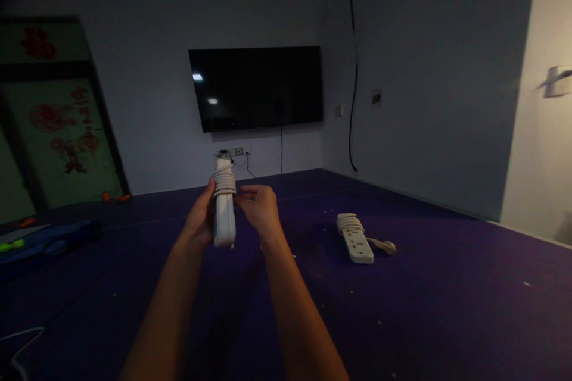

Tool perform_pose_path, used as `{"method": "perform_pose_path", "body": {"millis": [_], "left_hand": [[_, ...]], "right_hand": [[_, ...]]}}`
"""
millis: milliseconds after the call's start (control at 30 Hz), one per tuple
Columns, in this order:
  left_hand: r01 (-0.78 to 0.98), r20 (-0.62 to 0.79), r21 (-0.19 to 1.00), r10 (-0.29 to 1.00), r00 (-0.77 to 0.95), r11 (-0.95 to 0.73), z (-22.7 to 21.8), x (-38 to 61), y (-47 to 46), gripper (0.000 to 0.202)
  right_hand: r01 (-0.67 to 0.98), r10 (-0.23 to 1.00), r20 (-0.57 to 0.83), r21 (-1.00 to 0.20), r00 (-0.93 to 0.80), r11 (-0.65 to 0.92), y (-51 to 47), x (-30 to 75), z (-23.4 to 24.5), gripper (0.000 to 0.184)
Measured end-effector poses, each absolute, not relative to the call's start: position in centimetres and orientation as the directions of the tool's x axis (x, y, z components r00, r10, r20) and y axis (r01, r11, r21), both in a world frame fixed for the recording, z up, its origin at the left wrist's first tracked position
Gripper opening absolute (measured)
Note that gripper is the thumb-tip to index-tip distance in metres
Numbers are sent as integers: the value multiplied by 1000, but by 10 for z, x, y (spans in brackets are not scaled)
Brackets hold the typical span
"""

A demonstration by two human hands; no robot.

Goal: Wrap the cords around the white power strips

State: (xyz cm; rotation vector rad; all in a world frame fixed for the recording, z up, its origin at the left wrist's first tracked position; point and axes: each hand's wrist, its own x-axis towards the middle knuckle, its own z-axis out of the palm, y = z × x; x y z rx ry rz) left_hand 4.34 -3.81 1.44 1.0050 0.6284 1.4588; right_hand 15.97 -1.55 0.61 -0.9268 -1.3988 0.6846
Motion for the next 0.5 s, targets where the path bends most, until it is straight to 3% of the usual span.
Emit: {"method": "perform_pose_path", "body": {"millis": [200, 400, 500], "left_hand": [[-547, 155, 834, 982, 106, -72, 6, 50, -29, 48], [-566, 89, 825, 990, 109, -12, 7, 39, -28, 30], [-586, 90, 810, 989, 115, -6, 11, 27, -30, 31]], "right_hand": [[166, 807, 553, -833, 208, 528, -38, 157, 16, 39], [148, 752, 602, -797, 271, 585, -30, 160, 14, 36], [155, 729, 624, -780, 283, 607, -20, 167, 10, 31]]}}
